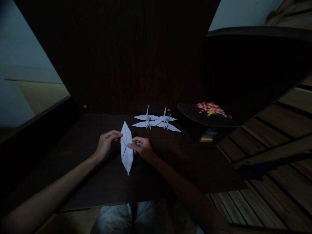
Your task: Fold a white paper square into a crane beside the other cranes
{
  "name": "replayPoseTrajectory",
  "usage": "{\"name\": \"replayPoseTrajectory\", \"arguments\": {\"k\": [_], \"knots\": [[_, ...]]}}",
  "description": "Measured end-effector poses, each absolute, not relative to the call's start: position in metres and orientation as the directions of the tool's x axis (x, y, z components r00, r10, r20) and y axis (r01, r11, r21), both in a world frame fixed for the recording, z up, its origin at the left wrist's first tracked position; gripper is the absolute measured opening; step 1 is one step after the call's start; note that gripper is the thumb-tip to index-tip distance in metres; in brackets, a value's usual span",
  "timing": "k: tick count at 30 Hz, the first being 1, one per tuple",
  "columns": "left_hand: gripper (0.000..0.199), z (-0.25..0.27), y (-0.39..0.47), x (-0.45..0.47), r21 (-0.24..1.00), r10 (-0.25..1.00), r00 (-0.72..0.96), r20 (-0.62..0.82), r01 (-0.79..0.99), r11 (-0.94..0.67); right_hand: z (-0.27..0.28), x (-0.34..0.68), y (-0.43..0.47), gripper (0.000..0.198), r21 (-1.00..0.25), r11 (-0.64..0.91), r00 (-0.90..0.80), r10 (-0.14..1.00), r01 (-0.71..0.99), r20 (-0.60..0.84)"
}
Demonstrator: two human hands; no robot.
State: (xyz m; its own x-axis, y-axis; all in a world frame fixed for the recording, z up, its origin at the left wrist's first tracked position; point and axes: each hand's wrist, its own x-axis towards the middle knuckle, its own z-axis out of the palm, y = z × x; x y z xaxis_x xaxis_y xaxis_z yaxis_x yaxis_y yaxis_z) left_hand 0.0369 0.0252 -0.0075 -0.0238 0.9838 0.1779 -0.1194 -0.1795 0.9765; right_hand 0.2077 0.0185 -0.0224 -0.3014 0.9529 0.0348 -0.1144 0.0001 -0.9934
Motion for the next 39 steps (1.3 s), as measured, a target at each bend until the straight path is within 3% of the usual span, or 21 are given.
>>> {"name": "replayPoseTrajectory", "arguments": {"k": [6,11,14,24,32,36,39], "knots": [[0.011,-0.009,0.026,0.036,0.976,0.988,-0.024,0.150,-0.157,-0.152,-0.023,0.207,0.017,0.019,-0.993,-0.009,-0.316,0.948,-0.116,0.028],[0.031,-0.008,0.025,0.041,0.967,0.999,0.010,0.044,-0.253,-0.040,-0.024,0.207,0.018,0.019,-0.994,-0.002,-0.295,0.955,-0.113,0.032],[0.032,-0.010,0.025,0.042,0.957,1.000,0.025,0.015,-0.289,-0.007,-0.025,0.208,0.019,0.020,-0.994,-0.004,-0.284,0.959,-0.113,0.029],[0.016,0.000,0.019,0.042,0.990,0.990,-0.003,0.138,-0.018,-0.138,-0.022,0.208,0.018,0.019,-0.995,-0.003,-0.283,0.959,-0.099,0.025],[0.021,-0.003,0.022,0.042,0.986,0.987,-0.039,0.158,-0.054,-0.160,-0.023,0.208,0.019,0.022,-0.994,0.012,-0.269,0.962,-0.106,0.040],[0.035,-0.007,0.022,0.044,0.988,0.995,0.011,0.102,-0.118,-0.100,-0.023,0.208,0.021,0.027,-0.990,0.049,-0.209,0.975,-0.133,0.076],[0.034,-0.008,0.019,0.046,0.994,0.994,0.084,0.075,-0.088,-0.068,-0.023,0.209,0.023,0.031,-0.988,0.079,-0.166,0.981,-0.133,0.101]]}}
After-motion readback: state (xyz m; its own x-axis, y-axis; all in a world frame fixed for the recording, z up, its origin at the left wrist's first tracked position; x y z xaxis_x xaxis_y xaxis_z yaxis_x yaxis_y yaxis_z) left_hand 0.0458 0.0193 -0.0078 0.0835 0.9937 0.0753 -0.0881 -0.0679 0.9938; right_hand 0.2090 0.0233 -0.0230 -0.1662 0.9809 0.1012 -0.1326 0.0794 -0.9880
